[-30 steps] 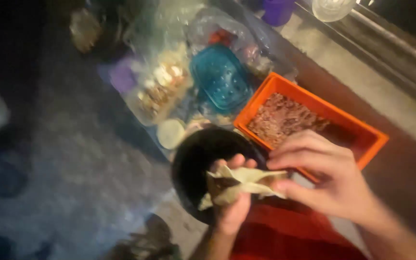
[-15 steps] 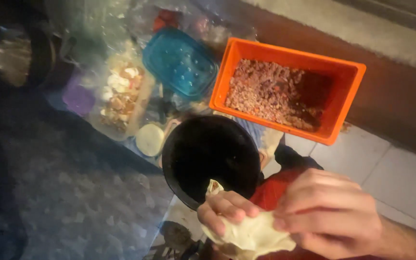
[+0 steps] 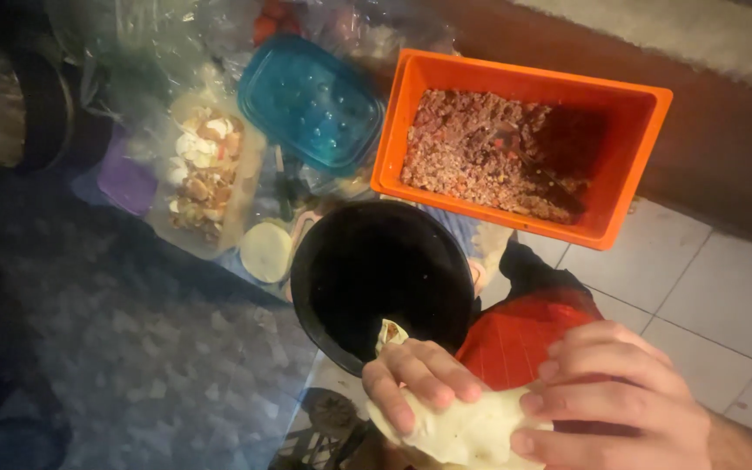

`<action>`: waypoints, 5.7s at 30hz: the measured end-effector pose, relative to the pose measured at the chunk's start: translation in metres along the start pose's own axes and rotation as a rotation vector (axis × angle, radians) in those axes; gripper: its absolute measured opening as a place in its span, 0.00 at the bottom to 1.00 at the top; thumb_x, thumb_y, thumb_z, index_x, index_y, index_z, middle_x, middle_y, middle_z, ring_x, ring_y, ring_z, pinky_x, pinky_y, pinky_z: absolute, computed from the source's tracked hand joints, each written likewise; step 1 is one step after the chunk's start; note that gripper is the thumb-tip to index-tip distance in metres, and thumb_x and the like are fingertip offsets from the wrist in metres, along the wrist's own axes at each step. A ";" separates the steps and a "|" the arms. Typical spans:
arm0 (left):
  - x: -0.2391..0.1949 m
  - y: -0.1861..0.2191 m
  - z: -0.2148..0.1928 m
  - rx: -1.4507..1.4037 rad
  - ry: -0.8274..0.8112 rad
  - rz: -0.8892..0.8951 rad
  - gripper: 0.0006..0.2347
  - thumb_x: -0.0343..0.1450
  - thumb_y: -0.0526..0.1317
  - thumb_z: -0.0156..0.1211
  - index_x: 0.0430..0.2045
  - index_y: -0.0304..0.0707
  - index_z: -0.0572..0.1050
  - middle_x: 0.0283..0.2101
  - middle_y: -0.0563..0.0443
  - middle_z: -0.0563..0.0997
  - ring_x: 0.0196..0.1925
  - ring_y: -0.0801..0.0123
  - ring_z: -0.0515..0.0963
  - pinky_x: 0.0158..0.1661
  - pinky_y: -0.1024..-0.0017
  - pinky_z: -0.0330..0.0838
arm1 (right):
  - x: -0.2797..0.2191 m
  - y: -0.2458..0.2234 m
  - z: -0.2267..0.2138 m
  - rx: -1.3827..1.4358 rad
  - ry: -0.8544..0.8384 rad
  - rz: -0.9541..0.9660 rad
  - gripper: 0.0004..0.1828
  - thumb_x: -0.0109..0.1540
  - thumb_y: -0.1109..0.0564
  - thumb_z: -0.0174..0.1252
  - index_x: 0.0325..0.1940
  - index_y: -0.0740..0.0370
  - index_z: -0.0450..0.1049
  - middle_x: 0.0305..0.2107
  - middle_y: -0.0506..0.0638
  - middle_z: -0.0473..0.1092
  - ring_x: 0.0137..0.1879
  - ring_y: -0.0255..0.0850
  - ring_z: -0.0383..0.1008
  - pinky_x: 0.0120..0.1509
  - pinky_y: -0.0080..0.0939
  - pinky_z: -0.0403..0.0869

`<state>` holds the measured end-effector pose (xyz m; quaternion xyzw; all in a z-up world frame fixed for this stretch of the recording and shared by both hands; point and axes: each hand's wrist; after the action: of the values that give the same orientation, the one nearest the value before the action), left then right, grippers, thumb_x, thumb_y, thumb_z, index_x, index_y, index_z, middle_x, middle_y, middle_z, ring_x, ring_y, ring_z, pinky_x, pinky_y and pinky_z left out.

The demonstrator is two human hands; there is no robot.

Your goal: The person scoops a meat mixture from an orange container onto a tortilla using a spoon. They then fold the tortilla into a taco shape by hand and place it into a black bowl.

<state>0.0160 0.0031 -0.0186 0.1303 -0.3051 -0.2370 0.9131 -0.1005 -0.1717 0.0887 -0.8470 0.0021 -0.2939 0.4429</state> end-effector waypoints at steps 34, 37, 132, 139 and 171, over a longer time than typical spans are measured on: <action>0.003 0.001 0.008 -0.001 0.026 -0.039 0.06 0.75 0.32 0.59 0.44 0.36 0.80 0.52 0.31 0.81 0.50 0.35 0.82 0.41 0.34 0.79 | 0.041 0.030 0.005 0.410 0.021 -0.029 0.12 0.61 0.50 0.57 0.34 0.60 0.80 0.30 0.49 0.77 0.31 0.39 0.80 0.37 0.35 0.80; -0.005 0.003 0.008 -0.033 0.051 -0.042 0.07 0.75 0.32 0.56 0.45 0.34 0.79 0.52 0.28 0.81 0.51 0.32 0.81 0.43 0.29 0.77 | 0.038 0.029 0.006 0.422 0.019 -0.012 0.11 0.61 0.51 0.58 0.34 0.59 0.81 0.31 0.49 0.78 0.31 0.38 0.79 0.36 0.33 0.80; -0.044 -0.026 -0.053 0.428 0.833 -0.005 0.12 0.60 0.34 0.75 0.32 0.33 0.77 0.44 0.30 0.84 0.45 0.38 0.86 0.45 0.40 0.83 | 0.211 0.251 -0.013 -0.042 0.151 0.378 0.28 0.73 0.50 0.58 0.75 0.53 0.57 0.63 0.59 0.60 0.65 0.48 0.64 0.64 0.48 0.66; 0.009 -0.031 -0.040 0.307 0.559 0.143 0.17 0.67 0.35 0.75 0.46 0.42 0.74 0.54 0.29 0.79 0.56 0.34 0.80 0.57 0.36 0.75 | 0.096 0.073 0.015 0.043 -0.183 -0.298 0.24 0.52 0.36 0.62 0.42 0.55 0.79 0.54 0.59 0.67 0.65 0.62 0.74 0.75 0.63 0.76; 0.009 -0.013 -0.011 0.252 0.383 0.104 0.19 0.68 0.31 0.74 0.51 0.45 0.74 0.59 0.34 0.76 0.60 0.38 0.78 0.56 0.40 0.77 | 0.086 0.066 0.028 0.263 -0.206 -0.122 0.09 0.63 0.55 0.61 0.41 0.62 0.79 0.47 0.56 0.74 0.57 0.52 0.76 0.68 0.54 0.75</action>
<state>0.0246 -0.0121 -0.0279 0.2701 -0.1596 -0.1205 0.9418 0.0019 -0.2133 0.0692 -0.8060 -0.1331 -0.2295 0.5291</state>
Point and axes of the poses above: each hand's wrist, its own x-axis towards the middle knuckle, its own z-axis out of the palm, y = z × x
